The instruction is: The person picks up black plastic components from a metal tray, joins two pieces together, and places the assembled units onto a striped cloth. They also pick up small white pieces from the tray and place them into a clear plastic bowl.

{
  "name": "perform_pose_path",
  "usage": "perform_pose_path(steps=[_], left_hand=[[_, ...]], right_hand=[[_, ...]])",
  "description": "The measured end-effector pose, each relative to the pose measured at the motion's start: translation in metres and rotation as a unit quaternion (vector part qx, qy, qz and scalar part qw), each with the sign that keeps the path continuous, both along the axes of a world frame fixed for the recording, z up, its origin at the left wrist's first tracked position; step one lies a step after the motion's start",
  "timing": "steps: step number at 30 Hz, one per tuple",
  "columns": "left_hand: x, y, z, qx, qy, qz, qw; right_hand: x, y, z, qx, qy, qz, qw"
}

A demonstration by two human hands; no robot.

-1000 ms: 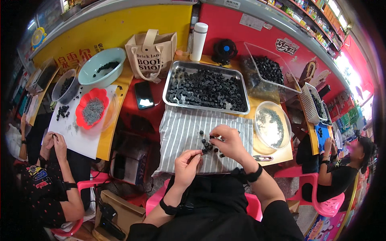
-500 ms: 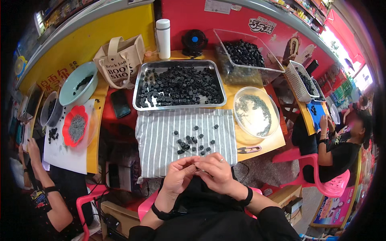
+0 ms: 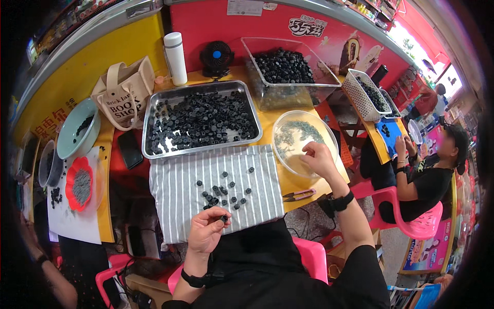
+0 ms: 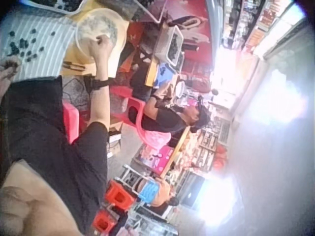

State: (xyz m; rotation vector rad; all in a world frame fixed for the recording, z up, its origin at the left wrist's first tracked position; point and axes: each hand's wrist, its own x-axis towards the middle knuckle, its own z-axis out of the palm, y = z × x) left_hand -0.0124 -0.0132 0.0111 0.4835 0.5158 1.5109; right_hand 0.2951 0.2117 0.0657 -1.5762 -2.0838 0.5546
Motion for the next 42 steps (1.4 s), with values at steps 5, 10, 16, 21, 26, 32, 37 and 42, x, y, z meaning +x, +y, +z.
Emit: perform_pose_path(steps=[5, 10, 16, 21, 26, 32, 37, 42], left_hand=[[-0.001, 0.0, 0.002, -0.009, 0.001, 0.007, 1.0], [0.001, 0.002, 0.003, -0.009, -0.008, -0.001, 1.0], [-0.003, -0.002, -0.003, 0.002, -0.022, -0.003, 1.0], [-0.003, -0.001, -0.006, 0.009, -0.033, -0.013, 0.999], [-0.003, -0.002, -0.005, 0.01, -0.035, -0.016, 0.999], [-0.003, -0.002, -0.003, 0.009, -0.027, -0.013, 1.0], [-0.003, -0.003, -0.002, 0.006, -0.029, -0.013, 0.999], [-0.003, -0.003, -0.002, 0.007, -0.025, -0.009, 1.0]], right_hand=[[-0.008, 0.014, -0.008, -0.058, -0.069, 0.045, 0.995], [-0.01, 0.012, -0.01, 0.029, -0.147, 0.071, 0.986], [-0.058, -0.055, 0.024, -0.119, 0.279, 0.079, 0.95], [-0.106, -0.11, -0.011, -0.099, 0.316, 0.108, 0.937], [-0.118, -0.116, -0.039, -0.032, 0.323, 0.068, 0.944], [-0.124, -0.115, -0.039, 0.022, 0.29, 0.083, 0.953], [-0.126, -0.116, -0.041, 0.062, 0.261, 0.104, 0.958], [-0.129, -0.118, -0.038, 0.101, 0.222, 0.116, 0.963]])
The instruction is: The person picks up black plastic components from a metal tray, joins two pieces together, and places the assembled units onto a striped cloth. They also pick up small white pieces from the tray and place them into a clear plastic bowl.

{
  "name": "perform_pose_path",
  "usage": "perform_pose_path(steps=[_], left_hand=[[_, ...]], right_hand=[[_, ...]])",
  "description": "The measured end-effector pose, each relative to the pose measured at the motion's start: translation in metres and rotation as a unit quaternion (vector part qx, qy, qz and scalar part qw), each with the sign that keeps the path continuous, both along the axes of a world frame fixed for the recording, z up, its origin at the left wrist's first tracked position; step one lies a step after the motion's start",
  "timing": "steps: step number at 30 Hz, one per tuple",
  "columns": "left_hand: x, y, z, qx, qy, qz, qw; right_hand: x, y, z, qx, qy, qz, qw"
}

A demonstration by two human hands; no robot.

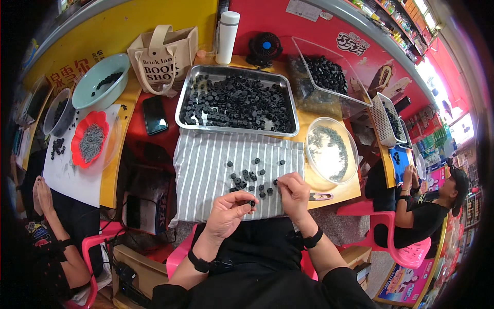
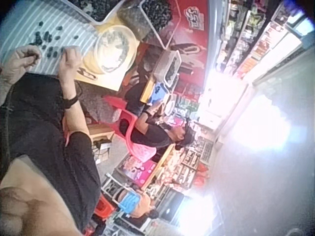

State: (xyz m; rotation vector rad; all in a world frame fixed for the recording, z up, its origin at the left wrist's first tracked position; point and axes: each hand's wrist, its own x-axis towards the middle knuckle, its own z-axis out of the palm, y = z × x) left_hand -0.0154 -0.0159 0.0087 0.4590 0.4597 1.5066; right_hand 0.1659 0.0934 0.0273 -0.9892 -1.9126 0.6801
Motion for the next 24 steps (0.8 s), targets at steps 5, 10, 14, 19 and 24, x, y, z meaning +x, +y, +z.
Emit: perform_pose_path(steps=[5, 10, 14, 19, 24], left_hand=[[0.0, 0.001, 0.002, 0.009, -0.004, -0.001, 1.0], [0.001, 0.001, 0.002, 0.003, 0.003, 0.002, 1.0], [0.001, 0.0, 0.0, 0.004, 0.002, 0.005, 1.0], [0.001, -0.001, -0.002, 0.007, 0.007, -0.005, 1.0], [0.001, 0.001, -0.001, -0.001, 0.013, -0.002, 1.0]], right_hand=[[-0.004, -0.004, 0.005, 0.188, -0.17, 0.036, 0.967], [-0.004, -0.007, 0.002, 0.095, -0.152, 0.004, 0.984], [-0.003, -0.005, 0.011, 0.136, -0.195, 0.037, 0.971], [0.009, -0.005, 0.026, 0.14, -0.325, 0.009, 0.935], [0.015, -0.003, 0.019, 0.116, -0.167, 0.011, 0.979]])
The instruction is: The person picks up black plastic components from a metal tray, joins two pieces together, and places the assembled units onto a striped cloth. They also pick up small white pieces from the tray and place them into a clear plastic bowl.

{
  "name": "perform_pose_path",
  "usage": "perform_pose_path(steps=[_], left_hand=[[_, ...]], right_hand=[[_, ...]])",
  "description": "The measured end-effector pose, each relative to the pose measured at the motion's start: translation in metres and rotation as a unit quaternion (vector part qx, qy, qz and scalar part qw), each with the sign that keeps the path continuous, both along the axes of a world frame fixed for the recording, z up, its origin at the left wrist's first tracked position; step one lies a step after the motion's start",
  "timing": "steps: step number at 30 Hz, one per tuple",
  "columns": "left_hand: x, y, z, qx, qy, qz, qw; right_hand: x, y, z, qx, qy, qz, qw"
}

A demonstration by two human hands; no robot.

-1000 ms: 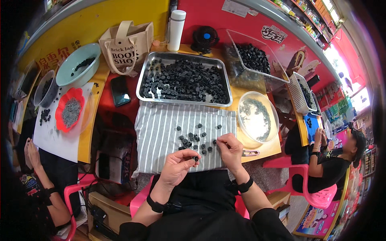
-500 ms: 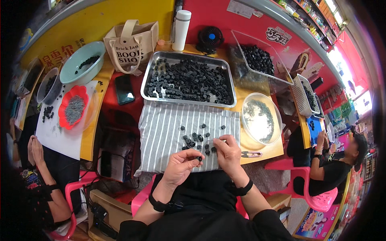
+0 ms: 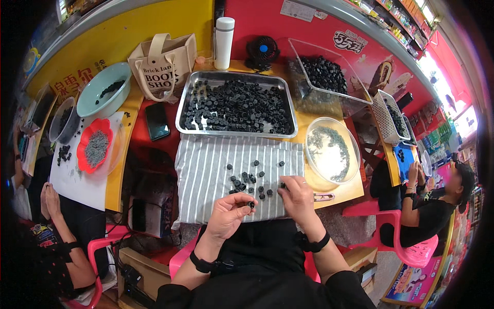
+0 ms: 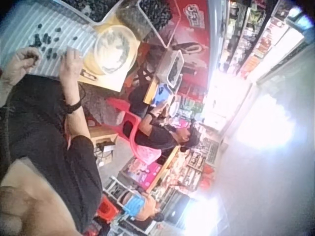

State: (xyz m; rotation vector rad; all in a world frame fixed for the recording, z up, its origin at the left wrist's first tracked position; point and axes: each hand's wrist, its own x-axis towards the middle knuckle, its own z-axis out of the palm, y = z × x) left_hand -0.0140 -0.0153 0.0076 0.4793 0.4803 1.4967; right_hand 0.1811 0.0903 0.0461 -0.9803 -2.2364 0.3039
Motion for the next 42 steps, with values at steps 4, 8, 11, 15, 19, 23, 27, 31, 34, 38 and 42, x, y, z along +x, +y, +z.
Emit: perform_pose_path(steps=[4, 8, 11, 15, 19, 23, 27, 31, 34, 38, 42], left_hand=[[-0.001, 0.002, -0.002, 0.008, -0.008, 0.0, 1.0], [-0.002, 0.001, -0.002, 0.013, -0.004, 0.011, 1.0], [-0.002, 0.002, -0.001, 0.005, -0.028, 0.004, 1.0], [-0.001, 0.003, -0.004, 0.017, -0.04, -0.004, 0.999], [0.001, 0.0, 0.0, -0.02, -0.037, 0.022, 0.999], [0.0, -0.001, 0.0, -0.012, -0.041, 0.02, 0.999], [-0.003, -0.001, -0.001, -0.01, -0.05, -0.006, 0.999], [-0.003, -0.002, -0.001, -0.013, -0.064, -0.011, 0.998], [-0.002, -0.002, -0.001, -0.004, -0.047, 0.0, 0.999], [-0.003, -0.002, 0.003, -0.012, -0.057, -0.012, 0.998], [-0.004, -0.002, -0.002, -0.01, -0.064, -0.009, 0.998]], right_hand=[[0.016, 0.0, -0.009, -0.211, 0.123, -0.032, 0.969], [0.019, 0.003, -0.019, -0.231, 0.168, -0.029, 0.958], [0.005, 0.001, -0.01, -0.085, 0.101, 0.0, 0.991], [0.002, -0.001, -0.011, 0.026, 0.017, 0.029, 0.999], [-0.011, -0.026, 0.012, -0.2, 0.209, 0.02, 0.957], [-0.039, -0.06, 0.025, -0.199, 0.285, 0.092, 0.933], [-0.051, -0.063, 0.022, -0.076, 0.233, 0.058, 0.968], [-0.056, -0.065, 0.018, -0.036, 0.216, 0.051, 0.974], [-0.057, -0.066, 0.015, -0.024, 0.201, 0.044, 0.978], [-0.057, -0.066, 0.014, -0.017, 0.195, 0.044, 0.98], [-0.059, -0.067, 0.012, -0.011, 0.205, 0.039, 0.978]])
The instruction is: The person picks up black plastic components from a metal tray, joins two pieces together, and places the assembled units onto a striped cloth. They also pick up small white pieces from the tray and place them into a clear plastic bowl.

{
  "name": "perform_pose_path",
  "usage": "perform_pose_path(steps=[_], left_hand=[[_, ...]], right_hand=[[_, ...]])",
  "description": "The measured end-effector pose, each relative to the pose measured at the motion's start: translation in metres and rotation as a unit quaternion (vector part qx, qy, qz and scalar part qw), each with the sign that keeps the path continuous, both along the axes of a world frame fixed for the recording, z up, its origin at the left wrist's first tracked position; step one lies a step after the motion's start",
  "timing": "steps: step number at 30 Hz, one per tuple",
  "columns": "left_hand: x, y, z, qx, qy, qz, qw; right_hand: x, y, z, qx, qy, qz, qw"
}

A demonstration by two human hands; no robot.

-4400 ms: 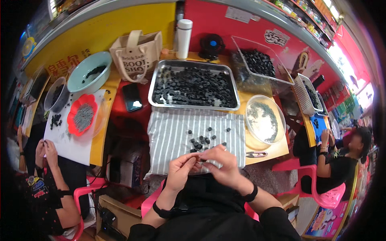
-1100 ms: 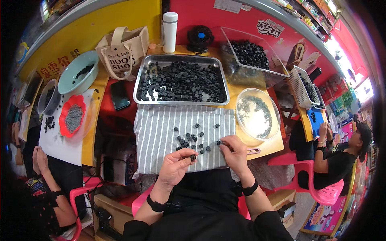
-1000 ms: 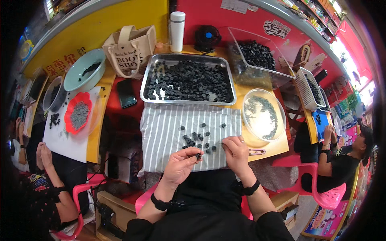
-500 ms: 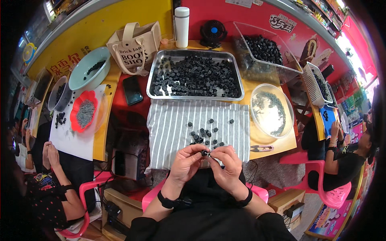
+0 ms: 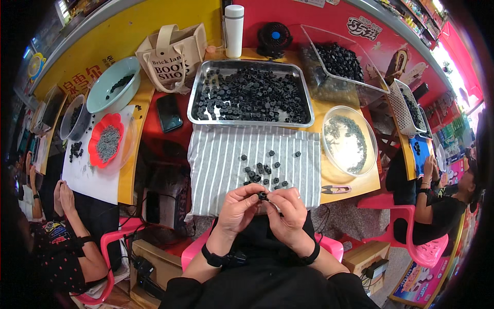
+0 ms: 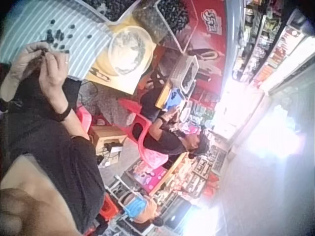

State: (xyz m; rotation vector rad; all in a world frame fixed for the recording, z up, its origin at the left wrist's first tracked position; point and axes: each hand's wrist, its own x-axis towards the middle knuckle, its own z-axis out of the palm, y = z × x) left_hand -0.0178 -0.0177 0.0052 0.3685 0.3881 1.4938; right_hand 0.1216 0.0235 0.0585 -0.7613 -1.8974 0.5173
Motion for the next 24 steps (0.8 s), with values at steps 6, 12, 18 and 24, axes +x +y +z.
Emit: perform_pose_path(steps=[6, 12, 18, 24], left_hand=[[0.0014, 0.0002, -0.0002, 0.008, 0.009, 0.013, 1.0], [0.0025, -0.0004, 0.0011, -0.008, 0.002, 0.019, 1.0], [0.0026, -0.0014, -0.0041, -0.014, -0.002, 0.027, 1.0], [0.0033, -0.0018, 0.0007, -0.004, -0.002, 0.026, 1.0]], right_hand=[[0.003, 0.0022, -0.0013, 0.05, -0.012, 0.017, 0.999], [0.0051, 0.0025, -0.0038, 0.103, -0.046, 0.037, 0.993], [0.0047, 0.0027, -0.003, 0.12, -0.056, 0.048, 0.99], [0.0071, 0.0026, -0.0058, 0.116, -0.049, 0.049, 0.991]])
